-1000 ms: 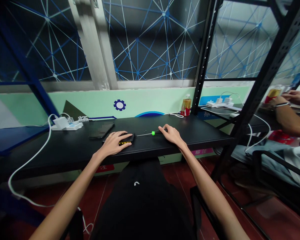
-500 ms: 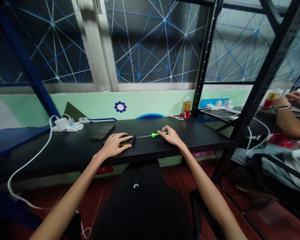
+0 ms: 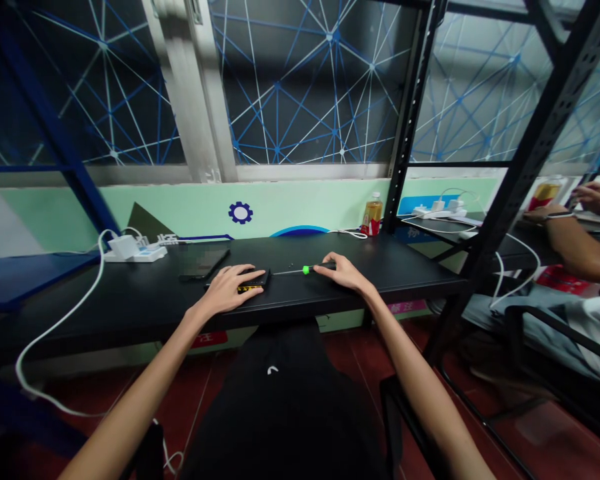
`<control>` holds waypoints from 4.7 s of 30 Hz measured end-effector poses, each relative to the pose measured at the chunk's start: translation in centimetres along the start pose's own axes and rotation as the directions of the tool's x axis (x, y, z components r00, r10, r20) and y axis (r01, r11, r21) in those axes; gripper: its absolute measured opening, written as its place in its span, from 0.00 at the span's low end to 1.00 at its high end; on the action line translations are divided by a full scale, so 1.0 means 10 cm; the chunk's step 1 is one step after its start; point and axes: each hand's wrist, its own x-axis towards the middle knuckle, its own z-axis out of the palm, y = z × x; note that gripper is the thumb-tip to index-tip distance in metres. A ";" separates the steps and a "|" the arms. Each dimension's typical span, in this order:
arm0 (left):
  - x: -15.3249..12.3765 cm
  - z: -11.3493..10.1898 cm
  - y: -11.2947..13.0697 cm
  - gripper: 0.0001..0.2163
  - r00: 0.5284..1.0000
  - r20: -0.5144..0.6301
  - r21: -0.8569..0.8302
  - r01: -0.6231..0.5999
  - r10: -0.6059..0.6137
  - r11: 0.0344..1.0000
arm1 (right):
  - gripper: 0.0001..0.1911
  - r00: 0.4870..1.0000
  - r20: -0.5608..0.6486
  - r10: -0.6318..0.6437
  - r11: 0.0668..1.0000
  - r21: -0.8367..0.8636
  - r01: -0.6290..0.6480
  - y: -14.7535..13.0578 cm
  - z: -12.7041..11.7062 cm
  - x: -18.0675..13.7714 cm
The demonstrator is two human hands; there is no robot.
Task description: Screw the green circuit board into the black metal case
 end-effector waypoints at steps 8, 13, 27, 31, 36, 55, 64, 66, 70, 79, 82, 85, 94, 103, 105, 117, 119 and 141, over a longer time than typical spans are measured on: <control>0.00 0.00 0.00 0.24 1.000 -0.001 0.018 -0.003 0.003 1.000 | 0.25 1.000 0.007 -0.028 0.999 0.025 0.027 0.02 -0.01 0.02; 0.00 0.02 -0.02 0.23 1.000 -0.020 0.026 -0.006 0.006 1.000 | 0.24 0.998 0.038 -0.041 0.999 -0.011 0.041 0.02 0.00 0.02; 0.00 0.00 0.01 0.23 1.000 -0.007 0.022 -0.004 0.004 1.000 | 0.34 0.994 -0.110 0.008 0.994 -0.109 -0.021 0.05 0.09 0.07; 0.00 0.00 0.00 0.23 1.000 -0.012 0.030 -0.003 0.004 1.000 | 0.27 0.999 -0.040 0.021 0.998 -0.055 -0.023 0.02 0.04 0.03; 0.00 0.00 0.01 0.24 1.000 0.004 0.032 0.001 -0.001 0.999 | 0.25 0.998 0.048 0.047 0.998 0.046 -0.049 -0.04 -0.03 -0.02; 0.00 0.02 0.00 0.23 1.000 -0.014 0.039 -0.012 0.013 0.999 | 0.26 1.000 -0.005 0.008 0.998 -0.063 -0.008 0.04 0.01 0.02; 0.00 0.00 0.01 0.23 1.000 -0.007 0.041 -0.004 0.005 0.999 | 0.27 0.999 -0.019 0.046 0.994 -0.096 -0.048 0.02 -0.01 0.00; 0.00 0.00 0.02 0.23 1.000 -0.008 0.037 0.000 0.001 0.999 | 0.27 0.999 -0.012 0.043 0.996 -0.073 -0.044 0.06 0.00 0.01; 0.00 0.01 0.02 0.23 1.000 -0.011 0.048 -0.001 0.002 0.999 | 0.27 0.994 -0.105 0.027 0.996 -0.085 -0.036 0.11 0.07 0.06; -0.01 0.02 0.00 0.23 1.000 -0.020 0.034 0.003 -0.003 0.999 | 0.25 0.993 -0.098 -0.065 0.997 -0.040 0.061 0.09 0.08 0.03; -0.01 0.02 0.01 0.23 1.000 -0.023 0.030 0.007 -0.006 1.000 | 0.25 0.994 -0.098 -0.049 0.999 -0.002 0.049 0.11 0.09 0.03; -0.01 0.02 0.00 0.23 1.000 -0.031 0.028 0.004 -0.003 1.000 | 0.25 0.990 -0.140 -0.023 0.999 -0.037 0.018 0.09 0.11 0.04; 0.00 0.02 0.01 0.23 1.000 -0.031 0.035 0.000 0.001 0.999 | 0.25 0.998 -0.068 -0.003 0.991 0.136 0.012 0.00 0.05 0.01; 0.00 0.00 0.01 0.23 1.000 -0.011 0.016 -0.004 0.004 1.000 | 0.32 0.984 -0.177 0.008 0.999 -0.048 -0.016 0.08 0.12 0.07; 0.00 0.01 0.01 0.23 1.000 -0.016 0.014 -0.004 0.005 1.000 | 0.31 0.988 -0.151 0.017 0.999 -0.031 -0.022 0.07 0.11 0.06; 0.01 -0.01 -0.01 0.23 1.000 -0.007 -0.017 0.003 -0.003 1.000 | 0.26 0.988 -0.153 -0.003 1.000 0.019 0.006 0.03 0.05 0.03; 0.01 -0.01 -0.02 0.22 1.000 -0.013 -0.015 -0.004 0.004 1.000 | 0.28 0.982 -0.190 0.009 0.998 -0.058 -0.020 0.00 0.05 0.04; -0.01 0.01 0.06 0.18 0.991 -0.122 -0.145 -0.069 0.051 0.987 | 0.16 0.888 -0.442 -0.123 0.991 -0.101 0.087 -0.14 -0.15 -0.02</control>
